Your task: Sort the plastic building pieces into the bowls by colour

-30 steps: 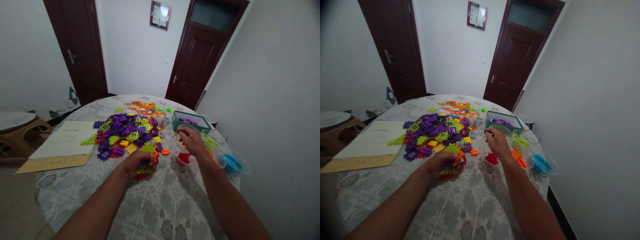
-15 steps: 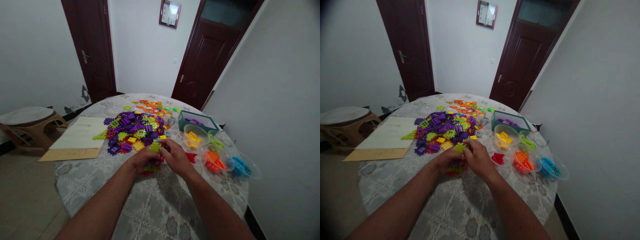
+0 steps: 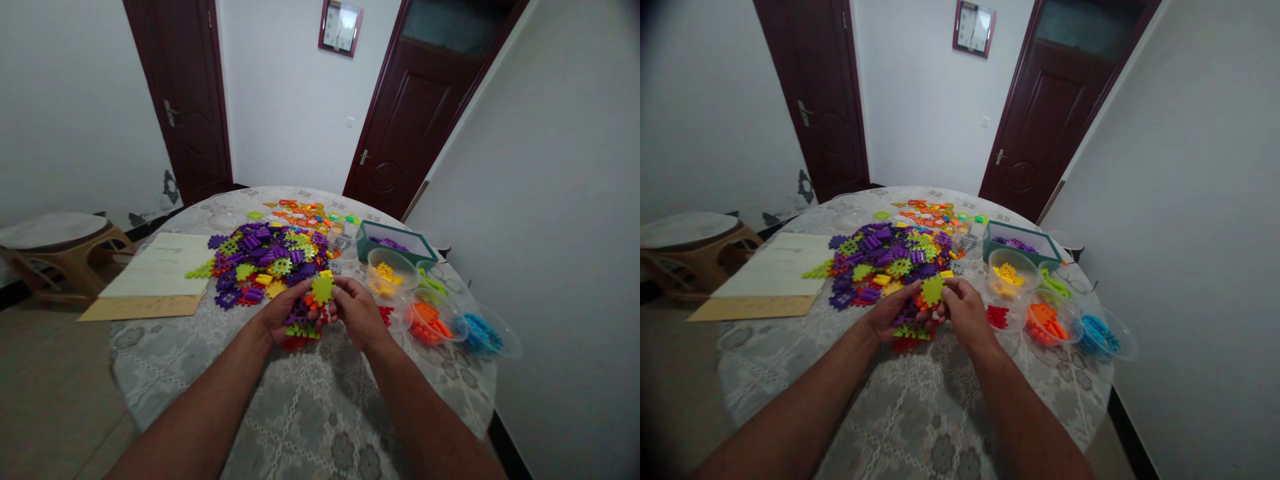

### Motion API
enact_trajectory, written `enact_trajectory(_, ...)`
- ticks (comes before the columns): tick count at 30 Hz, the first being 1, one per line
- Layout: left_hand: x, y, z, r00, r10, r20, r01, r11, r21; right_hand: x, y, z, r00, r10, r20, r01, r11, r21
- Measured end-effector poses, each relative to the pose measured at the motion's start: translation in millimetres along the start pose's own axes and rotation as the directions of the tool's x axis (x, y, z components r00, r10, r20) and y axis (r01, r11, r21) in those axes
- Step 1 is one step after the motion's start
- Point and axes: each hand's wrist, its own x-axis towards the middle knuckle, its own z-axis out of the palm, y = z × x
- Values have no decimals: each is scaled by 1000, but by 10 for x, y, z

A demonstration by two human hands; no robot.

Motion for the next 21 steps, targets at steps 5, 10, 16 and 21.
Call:
enact_trajectory(5,-23,63,-3,998,37,-51,-40,998,-48,-93,-25,-79,998,28,-59,-21,993,117)
enact_trajectory(10,-34,116,-6,980,166,-110,-173,983,-55,-273,-118,-217,993,20,-114,-11,996,87)
enact_trajectory(16,-55,163,103,946,232,-228,-252,965,-65,-495,-165,-412,994,-30,-106,29,1000,-8)
enact_trajectory(21,-46,180,157,927,268,-265,-299,950,-86,-577,-160,-552,986,-73,-147,64,996,-69)
